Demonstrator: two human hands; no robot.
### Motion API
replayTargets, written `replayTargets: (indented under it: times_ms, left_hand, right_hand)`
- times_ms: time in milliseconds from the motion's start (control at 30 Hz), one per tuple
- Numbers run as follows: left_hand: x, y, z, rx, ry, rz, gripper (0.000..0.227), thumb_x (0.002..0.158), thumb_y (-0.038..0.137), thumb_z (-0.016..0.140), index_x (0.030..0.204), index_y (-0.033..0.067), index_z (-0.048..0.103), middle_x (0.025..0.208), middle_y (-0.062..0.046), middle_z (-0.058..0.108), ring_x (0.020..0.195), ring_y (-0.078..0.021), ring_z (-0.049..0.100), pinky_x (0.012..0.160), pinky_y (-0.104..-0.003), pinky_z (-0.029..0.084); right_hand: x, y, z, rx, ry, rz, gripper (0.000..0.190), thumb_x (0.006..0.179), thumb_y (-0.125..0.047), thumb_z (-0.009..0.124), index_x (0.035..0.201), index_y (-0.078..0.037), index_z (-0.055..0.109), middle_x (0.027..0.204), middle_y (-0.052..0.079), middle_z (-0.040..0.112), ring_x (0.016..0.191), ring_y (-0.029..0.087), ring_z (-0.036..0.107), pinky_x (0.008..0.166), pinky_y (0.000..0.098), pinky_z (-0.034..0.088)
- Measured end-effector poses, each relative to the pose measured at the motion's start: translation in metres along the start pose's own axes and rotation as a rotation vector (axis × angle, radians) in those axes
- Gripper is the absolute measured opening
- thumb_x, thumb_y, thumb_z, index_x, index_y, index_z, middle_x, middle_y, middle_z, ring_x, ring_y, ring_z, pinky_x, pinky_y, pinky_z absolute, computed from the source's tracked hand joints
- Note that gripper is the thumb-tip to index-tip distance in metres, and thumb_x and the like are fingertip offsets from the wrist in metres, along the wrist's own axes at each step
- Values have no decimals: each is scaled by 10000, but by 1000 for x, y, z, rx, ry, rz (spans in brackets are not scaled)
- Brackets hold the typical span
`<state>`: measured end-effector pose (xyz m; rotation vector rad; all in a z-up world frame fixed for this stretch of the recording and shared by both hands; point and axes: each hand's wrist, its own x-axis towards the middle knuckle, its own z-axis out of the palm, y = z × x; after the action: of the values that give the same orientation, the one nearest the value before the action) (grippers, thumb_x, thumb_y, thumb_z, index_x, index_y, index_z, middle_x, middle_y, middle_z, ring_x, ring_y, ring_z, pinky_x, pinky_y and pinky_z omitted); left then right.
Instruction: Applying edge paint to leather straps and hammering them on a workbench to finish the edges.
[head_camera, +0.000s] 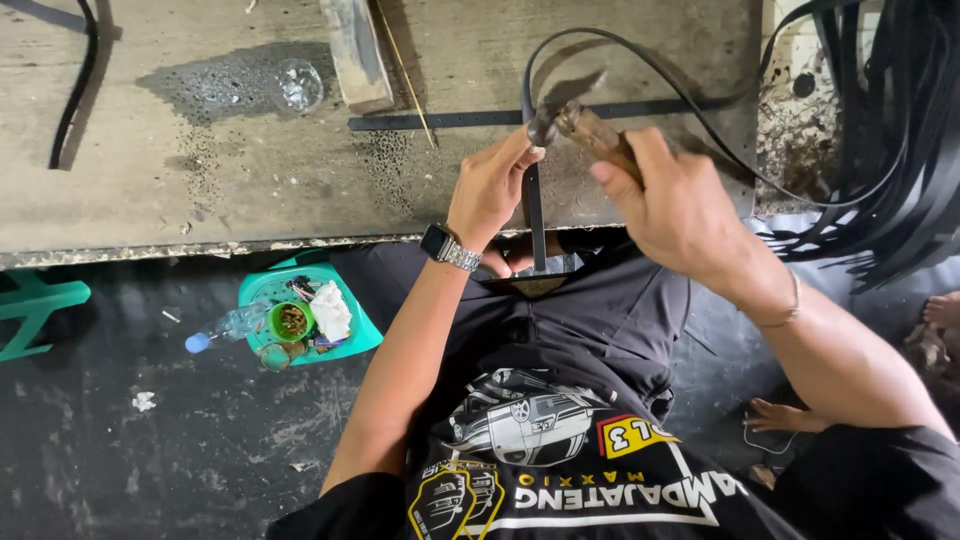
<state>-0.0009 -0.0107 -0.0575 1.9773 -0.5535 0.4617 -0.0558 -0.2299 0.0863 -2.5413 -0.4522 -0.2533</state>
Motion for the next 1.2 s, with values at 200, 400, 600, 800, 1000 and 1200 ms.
replayTargets:
  times_ms: [200, 400, 600, 800, 1000, 1200]
  left_hand:
    - [6, 6, -3, 42, -10, 28, 176, 1010, 132, 658, 1169, 198, 692, 815, -91, 738, 767, -313, 743, 660, -364, 609]
    - [0, -2, 2, 9, -20, 49, 228, 1028, 121, 630, 1238, 197, 675, 765, -54, 716, 698, -265, 728, 664, -343, 607]
    - [4, 12, -15, -18, -182, -30, 452, 1018, -71, 581, 1366, 215, 542, 996, -41, 787, 891, -146, 786, 673, -233, 658]
    - [11, 19, -20, -39, -194, -58, 319, 1036, -7, 608, 1309, 155, 586, 1032, -43, 781, 939, -144, 784, 812, -254, 668]
    - [22, 31, -26, -87, -146, -107, 220, 1032, -1, 596, 1195, 143, 628, 1076, -9, 760, 906, -124, 770, 748, -232, 622]
    - [31, 29, -44, -657, 149, -414, 291, 1098, 292, 509, 1226, 32, 531, 952, -201, 724, 879, -308, 797, 791, -364, 718]
  right_hand:
    - [-16, -4, -8, -24, 148, -2, 397, 1099, -446, 528, 1110, -69, 650, 656, 62, 562, 634, 401, 673, 593, 372, 520]
    - [-13, 4, 14, -87, -6, 129, 427, 1115, -490, 580, 1129, -64, 608, 569, 170, 563, 611, 476, 660, 528, 473, 487]
    - [16, 54, 35, -376, 80, 39, 252, 1158, -328, 660, 1173, -85, 593, 796, -33, 591, 554, 98, 479, 464, 249, 345]
    - [40, 70, 69, -762, 237, -179, 280, 1014, -282, 724, 1293, -253, 707, 1104, -34, 677, 982, 140, 528, 799, 282, 408]
    - [36, 33, 85, -175, -95, -250, 425, 935, -266, 720, 1305, -66, 656, 1429, 106, 544, 1299, 335, 502, 831, 475, 595]
    - [35, 27, 79, -195, -124, -228, 518, 950, -475, 768, 1367, -176, 696, 1544, 105, 416, 1374, 346, 360, 904, 571, 507]
